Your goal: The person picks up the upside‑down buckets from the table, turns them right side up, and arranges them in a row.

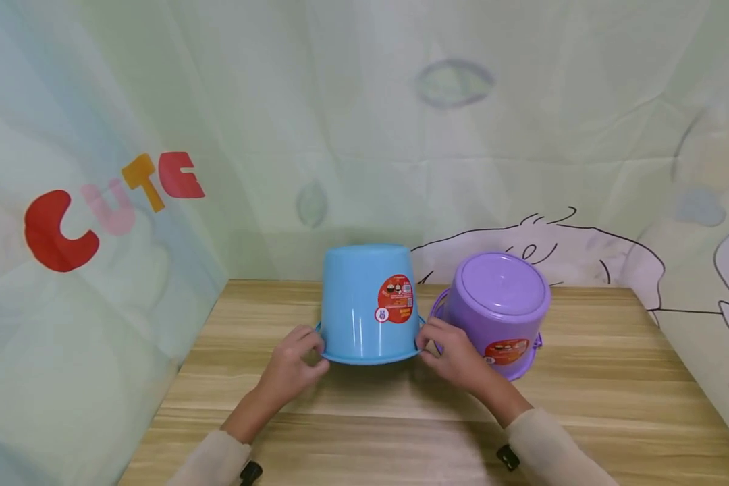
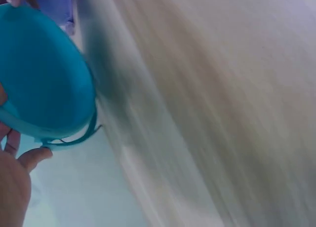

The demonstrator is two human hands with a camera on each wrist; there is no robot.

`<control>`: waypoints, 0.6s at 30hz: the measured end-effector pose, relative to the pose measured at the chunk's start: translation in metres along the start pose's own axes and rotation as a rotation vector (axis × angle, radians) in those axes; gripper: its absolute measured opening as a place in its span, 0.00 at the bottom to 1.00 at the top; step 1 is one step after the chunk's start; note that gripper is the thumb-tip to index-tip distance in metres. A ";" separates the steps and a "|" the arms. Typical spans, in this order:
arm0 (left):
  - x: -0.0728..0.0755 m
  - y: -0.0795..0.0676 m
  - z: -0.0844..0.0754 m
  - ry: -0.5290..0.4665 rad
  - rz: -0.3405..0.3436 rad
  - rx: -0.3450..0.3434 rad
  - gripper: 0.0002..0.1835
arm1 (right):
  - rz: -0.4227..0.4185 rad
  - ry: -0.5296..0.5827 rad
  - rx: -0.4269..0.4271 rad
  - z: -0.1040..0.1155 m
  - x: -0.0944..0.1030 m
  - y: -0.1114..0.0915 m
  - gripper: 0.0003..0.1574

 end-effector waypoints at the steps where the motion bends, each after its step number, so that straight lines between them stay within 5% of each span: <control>1: 0.001 0.001 -0.002 0.000 -0.019 0.001 0.18 | -0.017 0.020 -0.021 -0.001 0.002 0.000 0.20; 18: 0.026 0.020 -0.028 0.006 -0.175 0.073 0.16 | -0.130 0.044 -0.164 0.008 0.024 0.006 0.21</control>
Point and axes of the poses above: each hand's wrist, its own y-axis towards the middle knuckle, its own x-axis out of the back of the hand, z = x × y, the point moved 9 cm from there along y, towards the middle knuckle, and after that the axes turned 8 degrees about x, right-handed, at the moved point
